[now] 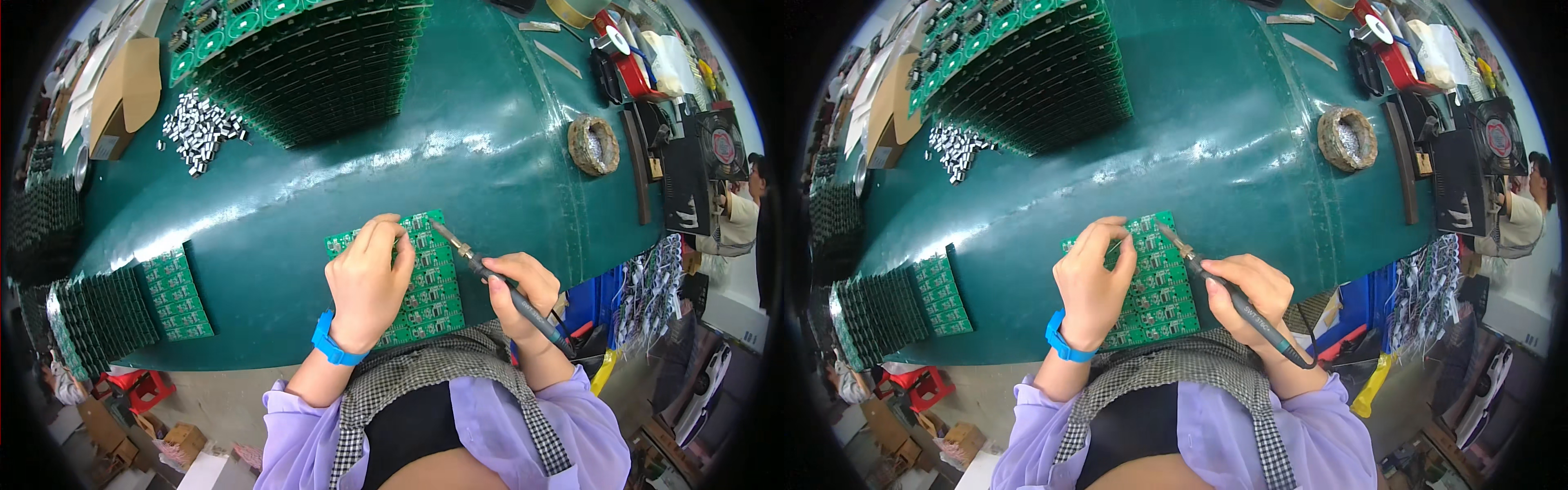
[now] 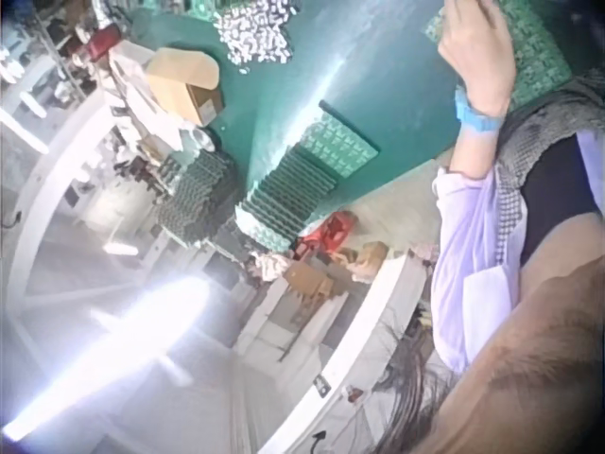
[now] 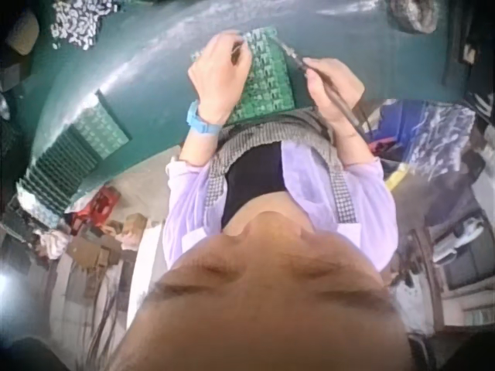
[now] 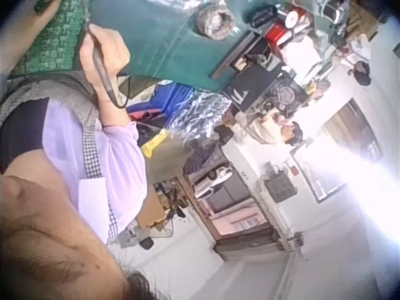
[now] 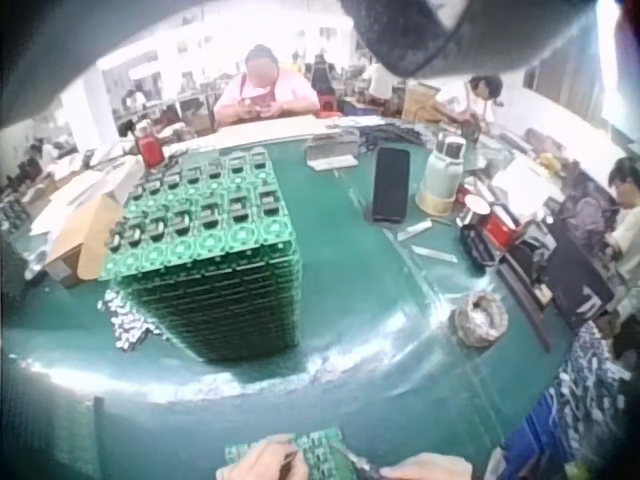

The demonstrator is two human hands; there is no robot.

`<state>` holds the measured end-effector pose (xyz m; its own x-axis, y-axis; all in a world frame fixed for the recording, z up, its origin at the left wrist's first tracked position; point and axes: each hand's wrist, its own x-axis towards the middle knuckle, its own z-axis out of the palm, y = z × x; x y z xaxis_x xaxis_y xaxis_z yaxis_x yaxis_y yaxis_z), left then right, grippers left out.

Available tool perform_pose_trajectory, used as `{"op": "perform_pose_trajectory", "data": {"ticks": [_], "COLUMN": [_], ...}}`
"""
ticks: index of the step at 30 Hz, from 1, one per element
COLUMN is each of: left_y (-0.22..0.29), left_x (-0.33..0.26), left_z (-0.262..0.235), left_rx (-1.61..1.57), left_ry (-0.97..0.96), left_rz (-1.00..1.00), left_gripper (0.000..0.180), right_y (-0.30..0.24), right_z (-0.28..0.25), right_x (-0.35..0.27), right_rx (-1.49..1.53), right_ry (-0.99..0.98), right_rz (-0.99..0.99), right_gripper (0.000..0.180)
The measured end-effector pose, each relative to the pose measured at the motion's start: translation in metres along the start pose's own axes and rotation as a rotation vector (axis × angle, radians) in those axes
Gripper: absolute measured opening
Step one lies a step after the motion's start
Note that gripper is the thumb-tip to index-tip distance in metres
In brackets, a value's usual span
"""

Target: The person solders components onto a circuit board using a soldering iron, presses components onto another circuit board by hand, and solders the components with the soldering iron.

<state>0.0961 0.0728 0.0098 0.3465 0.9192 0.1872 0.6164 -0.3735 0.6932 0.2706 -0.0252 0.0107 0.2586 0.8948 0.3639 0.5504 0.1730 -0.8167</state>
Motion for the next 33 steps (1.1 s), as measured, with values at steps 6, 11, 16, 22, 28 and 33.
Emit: {"op": "perform_pose_trajectory", "data": {"ticks": [6, 11, 16, 22, 28, 33], "left_y": [-0.007, -0.002, -0.008, -0.003, 0.001, 0.001], "left_x": [0.0, -0.001, -0.002, -0.002, -0.003, -0.004], "left_z": [0.007, 0.006, 0.011, 0.01, 0.01, 0.01], "left_rx": [0.044, 0.028, 0.054, 0.044, 0.082, 0.087], "left_ry": [0.034, 0.005, 0.065, 0.036, 0.005, -0.022], "left_rz": [0.073, 0.023, 0.097, 0.052, 0.027, 0.038], "left_gripper": [0.011, 0.012, 0.011, 0.014, 0.011, 0.01], "right_y": [0.001, 0.003, 0.003, 0.005, 0.003, 0.002], "right_z": [0.003, 0.004, 0.005, 0.007, 0.006, 0.007], "right_x": [0.002, 0.003, 0.003, 0.003, -0.001, -0.004], "right_rx": [0.048, 0.039, 0.046, 0.0, -0.018, -0.021], "right_ry": [-0.021, -0.04, -0.046, -0.051, -0.087, -0.083], "right_rz": [0.052, 0.052, 0.046, -0.052, -0.056, -0.074], "right_gripper": [0.017, 0.017, 0.017, 0.016, 0.018, 0.019]}}
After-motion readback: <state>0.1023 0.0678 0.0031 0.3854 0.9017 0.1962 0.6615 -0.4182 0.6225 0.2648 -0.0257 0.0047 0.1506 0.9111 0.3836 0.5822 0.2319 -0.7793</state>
